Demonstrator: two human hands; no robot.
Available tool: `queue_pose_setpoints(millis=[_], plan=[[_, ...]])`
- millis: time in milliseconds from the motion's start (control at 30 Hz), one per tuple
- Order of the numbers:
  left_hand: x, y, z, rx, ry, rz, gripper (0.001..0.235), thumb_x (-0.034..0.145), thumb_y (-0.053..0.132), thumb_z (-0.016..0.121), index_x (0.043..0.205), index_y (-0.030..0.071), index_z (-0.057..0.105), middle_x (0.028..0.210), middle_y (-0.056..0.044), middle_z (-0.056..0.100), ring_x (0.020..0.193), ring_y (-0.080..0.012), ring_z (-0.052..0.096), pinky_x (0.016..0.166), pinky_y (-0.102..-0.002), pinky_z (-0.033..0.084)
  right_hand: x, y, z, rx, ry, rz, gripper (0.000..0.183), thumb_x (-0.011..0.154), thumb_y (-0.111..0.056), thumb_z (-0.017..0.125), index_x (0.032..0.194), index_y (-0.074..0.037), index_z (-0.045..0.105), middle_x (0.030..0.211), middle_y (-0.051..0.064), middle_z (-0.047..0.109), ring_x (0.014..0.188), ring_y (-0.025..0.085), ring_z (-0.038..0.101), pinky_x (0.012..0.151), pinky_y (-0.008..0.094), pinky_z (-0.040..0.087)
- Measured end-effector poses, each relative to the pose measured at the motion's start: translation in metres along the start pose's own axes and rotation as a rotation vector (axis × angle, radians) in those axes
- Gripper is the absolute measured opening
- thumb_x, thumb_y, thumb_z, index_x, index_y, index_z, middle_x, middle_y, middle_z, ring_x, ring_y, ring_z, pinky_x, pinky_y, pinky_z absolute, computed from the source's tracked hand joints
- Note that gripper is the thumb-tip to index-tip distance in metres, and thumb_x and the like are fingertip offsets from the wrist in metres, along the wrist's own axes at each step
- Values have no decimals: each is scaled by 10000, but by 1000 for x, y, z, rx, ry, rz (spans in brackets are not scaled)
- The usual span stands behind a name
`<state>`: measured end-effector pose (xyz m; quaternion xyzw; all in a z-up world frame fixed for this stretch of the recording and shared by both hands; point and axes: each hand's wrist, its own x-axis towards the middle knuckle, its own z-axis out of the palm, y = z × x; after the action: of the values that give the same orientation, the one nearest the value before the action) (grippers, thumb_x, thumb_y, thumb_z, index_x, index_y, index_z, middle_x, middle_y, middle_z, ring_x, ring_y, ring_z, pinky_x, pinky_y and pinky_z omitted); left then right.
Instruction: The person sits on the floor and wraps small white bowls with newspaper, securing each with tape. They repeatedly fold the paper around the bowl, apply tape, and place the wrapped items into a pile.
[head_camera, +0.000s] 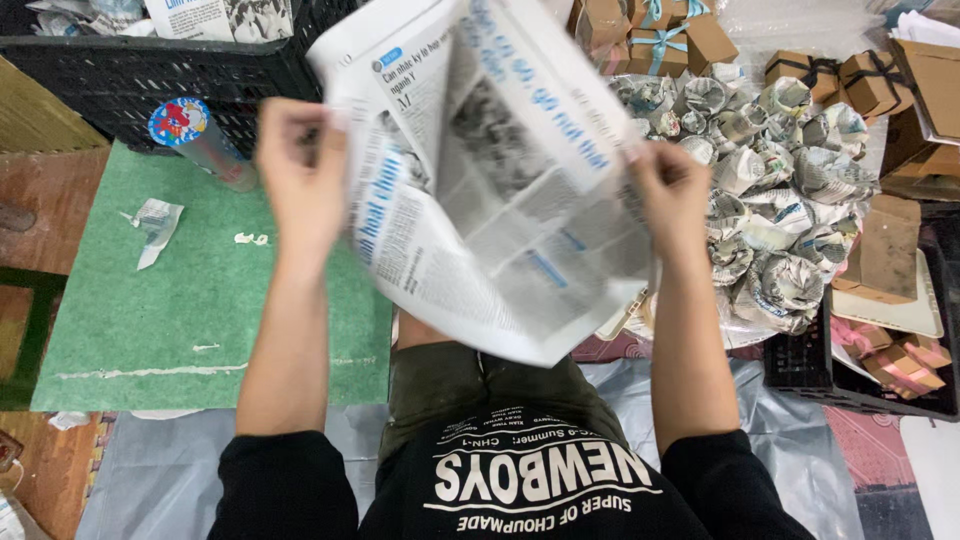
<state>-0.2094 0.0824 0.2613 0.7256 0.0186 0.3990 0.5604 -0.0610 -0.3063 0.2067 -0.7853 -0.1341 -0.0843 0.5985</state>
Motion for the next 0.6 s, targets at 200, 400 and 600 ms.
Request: queue_pose_setpoints(millis=[200, 400, 600], plan=[[-23, -34, -52, 37, 131, -41, 181, 1105, 71, 704, 1129, 10, 535, 1072, -57, 633, 1033, -113, 601, 885, -260, 505, 41, 37, -31, 33, 217, -111, 147, 1029, -122, 776, 1029, 20, 742, 871, 7, 724, 753, 45, 620, 652, 212, 460], [-37, -51, -68, 37, 198, -129, 163, 1075, 87, 684, 1127, 28, 541, 1092, -65, 648, 1017, -141, 624, 877, -296, 529, 59, 23, -42, -180, -60, -261, 126, 1086, -72, 719, 1133, 44, 739, 939, 55, 734, 832, 74, 636, 758, 224, 515], [-38, -30, -47, 830, 141, 154, 755, 887, 63, 836, 1508, -10, 413, 1492, -281, 444, 1451, -450, 385, 1210, -552, 300, 22, -9, -24, -98, -243, -62, 136, 994, -45, 706, 1110, 1, 760, 969, 81, 756, 809, 105, 673, 748, 245, 551]])
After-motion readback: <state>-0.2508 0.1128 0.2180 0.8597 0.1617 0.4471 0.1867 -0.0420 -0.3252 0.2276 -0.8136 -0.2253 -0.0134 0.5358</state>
